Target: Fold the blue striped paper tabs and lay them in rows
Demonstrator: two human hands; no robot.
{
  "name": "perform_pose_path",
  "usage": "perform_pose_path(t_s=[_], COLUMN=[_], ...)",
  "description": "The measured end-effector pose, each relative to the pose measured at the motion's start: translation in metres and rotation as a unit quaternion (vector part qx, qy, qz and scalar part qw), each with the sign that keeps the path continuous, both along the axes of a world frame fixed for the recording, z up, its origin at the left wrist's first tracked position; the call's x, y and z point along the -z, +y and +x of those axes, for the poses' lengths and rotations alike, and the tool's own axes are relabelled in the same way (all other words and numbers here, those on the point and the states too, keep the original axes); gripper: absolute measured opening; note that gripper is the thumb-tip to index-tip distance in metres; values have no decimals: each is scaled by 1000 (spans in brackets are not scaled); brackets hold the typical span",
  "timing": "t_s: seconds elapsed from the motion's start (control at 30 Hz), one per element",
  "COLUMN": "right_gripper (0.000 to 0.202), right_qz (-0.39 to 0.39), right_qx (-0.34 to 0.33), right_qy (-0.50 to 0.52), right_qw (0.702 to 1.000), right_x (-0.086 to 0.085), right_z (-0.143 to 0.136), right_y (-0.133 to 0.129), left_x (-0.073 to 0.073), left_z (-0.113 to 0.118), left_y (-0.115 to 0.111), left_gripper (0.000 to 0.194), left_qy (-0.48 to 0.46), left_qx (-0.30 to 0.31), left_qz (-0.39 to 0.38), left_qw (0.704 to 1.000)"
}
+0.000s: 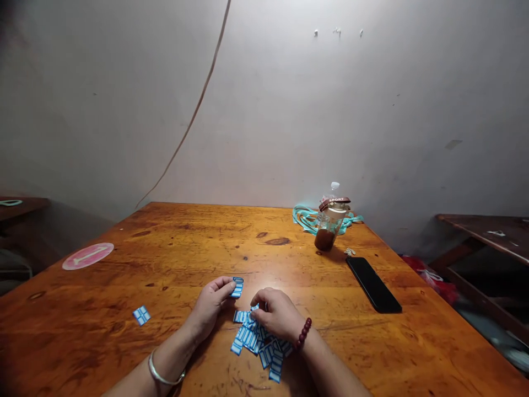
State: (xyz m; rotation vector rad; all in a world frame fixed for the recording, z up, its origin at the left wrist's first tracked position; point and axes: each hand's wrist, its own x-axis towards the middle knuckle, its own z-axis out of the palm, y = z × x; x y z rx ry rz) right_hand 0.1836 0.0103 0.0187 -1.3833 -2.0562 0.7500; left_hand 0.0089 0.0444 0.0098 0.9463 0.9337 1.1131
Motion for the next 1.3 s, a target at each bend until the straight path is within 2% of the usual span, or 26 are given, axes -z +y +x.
perform_pose_path(t_s=[0.17, 0.27, 0.43, 0.57, 0.7, 0.9, 1.0, 1.3], right_gripper=[27, 36, 23, 11, 3, 15, 16, 20], right_qz=[-23, -28, -55, -70, -117, -151, -140, -115], right_qx=[-72, -92, -75, -63, -13, 75, 101, 136], right_qy=[-102, -138, -126, -58, 93, 324, 343, 297], right_qw=[992, 986, 988, 994, 989, 931, 923, 938], right_x=[-3, -2, 3, 7, 6, 7, 12, 19], right_z=[-1, -6, -11, -10, -9, -16, -22, -32], right_y=[-8, -10, -9, -6, -2, 6, 7, 5], left_x=[2, 4, 5, 1, -2, -4, -4, 5], left_z=[-2, -1, 0, 1, 2, 8, 12, 14], left_y=[2, 1, 1, 0, -2, -8, -10, -9], left_gripper=[17, 17, 18, 18, 19, 19, 21, 22], left_qy=[10, 14, 21, 22, 30, 17, 14, -17], left_qx=[1, 7, 8, 13, 22, 36, 43, 53], left_qz=[15, 16, 14, 9, -2, 4, -2, -10], left_qw=[1000, 1000, 1000, 1000, 999, 999, 999, 998])
